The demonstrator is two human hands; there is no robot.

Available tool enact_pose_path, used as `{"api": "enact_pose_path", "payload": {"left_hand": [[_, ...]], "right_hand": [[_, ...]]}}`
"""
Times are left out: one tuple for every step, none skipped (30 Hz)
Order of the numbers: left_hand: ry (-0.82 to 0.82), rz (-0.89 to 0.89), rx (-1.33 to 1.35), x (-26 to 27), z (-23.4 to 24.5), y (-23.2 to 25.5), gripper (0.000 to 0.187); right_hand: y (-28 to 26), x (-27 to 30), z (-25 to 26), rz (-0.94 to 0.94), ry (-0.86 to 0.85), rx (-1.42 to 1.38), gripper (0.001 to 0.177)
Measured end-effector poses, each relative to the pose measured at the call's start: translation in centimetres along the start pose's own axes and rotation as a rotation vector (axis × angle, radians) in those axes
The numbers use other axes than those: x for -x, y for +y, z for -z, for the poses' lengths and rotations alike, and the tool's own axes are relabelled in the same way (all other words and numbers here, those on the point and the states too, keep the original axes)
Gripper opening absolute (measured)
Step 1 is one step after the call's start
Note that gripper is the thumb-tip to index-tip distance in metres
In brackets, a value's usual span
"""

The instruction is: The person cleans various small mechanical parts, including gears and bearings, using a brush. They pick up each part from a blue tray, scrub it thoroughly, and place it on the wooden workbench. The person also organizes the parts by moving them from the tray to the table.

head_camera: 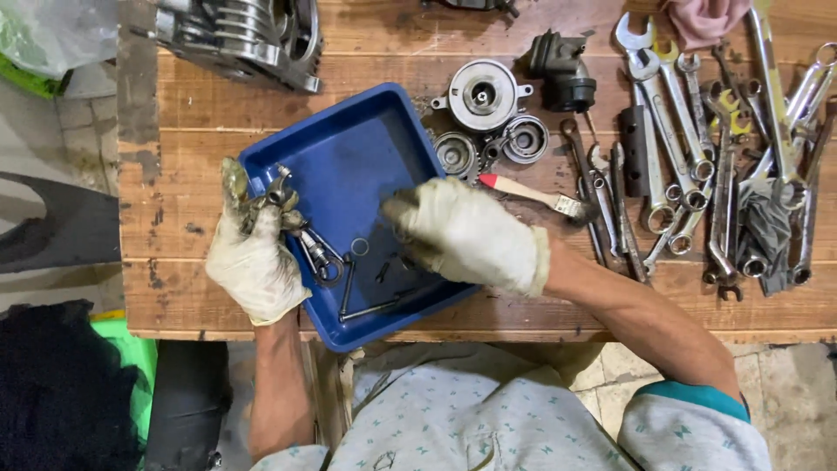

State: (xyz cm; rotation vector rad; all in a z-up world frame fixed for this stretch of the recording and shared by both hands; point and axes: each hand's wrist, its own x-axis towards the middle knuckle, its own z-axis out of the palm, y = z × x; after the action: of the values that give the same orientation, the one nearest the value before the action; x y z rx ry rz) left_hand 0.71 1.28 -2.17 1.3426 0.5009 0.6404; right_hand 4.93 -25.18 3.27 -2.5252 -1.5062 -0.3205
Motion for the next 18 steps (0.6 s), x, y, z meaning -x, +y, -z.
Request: {"api": "enact_pose_path", "payload": {"left_hand": [[-0.016,-0.037,-0.045,0.0,0.2,-0.1,0.051],[-0.032,-0.073,-0.09,-0.1,0.5,-0.3,0.049],[-0.034,-0.073,-0.091,0.1,0.1,0.3,0.049],[-0.018,-0.025,-0.06,0.3,-0.4,0.9,0.051],[0.0,0.024,-0.028,0.6,-0.8,1.4,0.053],[-0.001,0.025,-0.027,0.8,-1.3,2.0,0.053],[0.027,0.098,0.022,1.0,-1.7,2.6,0.055],[0.055,0.171,0.072,1.2,-2.2,3.2,0.058],[0.055,0.173,0.072,1.2,-2.2,3.2,0.058],[0.055,0.173,0.088,1.3,-2.2,3.2,0.057],[0.055,0.172,0.103,1.3,-2.2,3.2,0.056],[0.055,0.173,0.102,1.3,-2.2,3.2,0.056],[0.06,0.163,0.066,1.4,-2.1,3.2,0.056],[0.065,0.152,0.03,1.4,-2.2,3.3,0.056],[0.064,0.151,0.028,1.4,-2.2,3.2,0.056],[0.075,0.173,0.062,1.3,-2.2,3.2,0.057],[0.083,0.194,0.099,1.2,-2.4,3.2,0.058],[0.079,0.192,0.1,1.2,-2.4,3.4,0.058]], "right_hand": [[0.5,0.0,1.0,-0.103,0.047,-0.103,0.045],[1.1,0.0,1.9,-0.205,0.096,-0.206,0.043],[1.7,0.0,3.1,-0.207,0.096,-0.207,0.043],[2.4,0.0,4.3,-0.357,0.169,-0.362,0.041],[3.1,0.0,5.5,-0.506,0.242,-0.517,0.039],[3.9,0.4,6.4,-0.506,0.242,-0.516,0.039],[4.9,0.7,7.4,-0.59,0.112,-0.478,0.041],[5.8,1.1,8.3,-0.671,-0.02,-0.437,0.047],[6.6,2.4,7.1,-0.672,-0.021,-0.437,0.047],[7.4,3.7,5.9,-0.638,0.007,-0.347,0.052],[8.2,5.0,4.7,-0.602,0.034,-0.259,0.071],[7.9,4.5,5.0,-0.604,0.033,-0.26,0.071],[7.5,4.1,5.3,-0.629,-0.075,-0.237,0.065],[7.2,3.6,5.5,-0.652,-0.185,-0.213,0.058],[7.1,3.6,5.3,-0.653,-0.184,-0.215,0.058],[7.0,3.5,5.1,-0.692,-0.132,-0.393,0.057],[6.9,3.5,4.9,-0.728,-0.077,-0.569,0.061],[7.1,3.5,5.9,-0.73,-0.073,-0.567,0.061]]}}
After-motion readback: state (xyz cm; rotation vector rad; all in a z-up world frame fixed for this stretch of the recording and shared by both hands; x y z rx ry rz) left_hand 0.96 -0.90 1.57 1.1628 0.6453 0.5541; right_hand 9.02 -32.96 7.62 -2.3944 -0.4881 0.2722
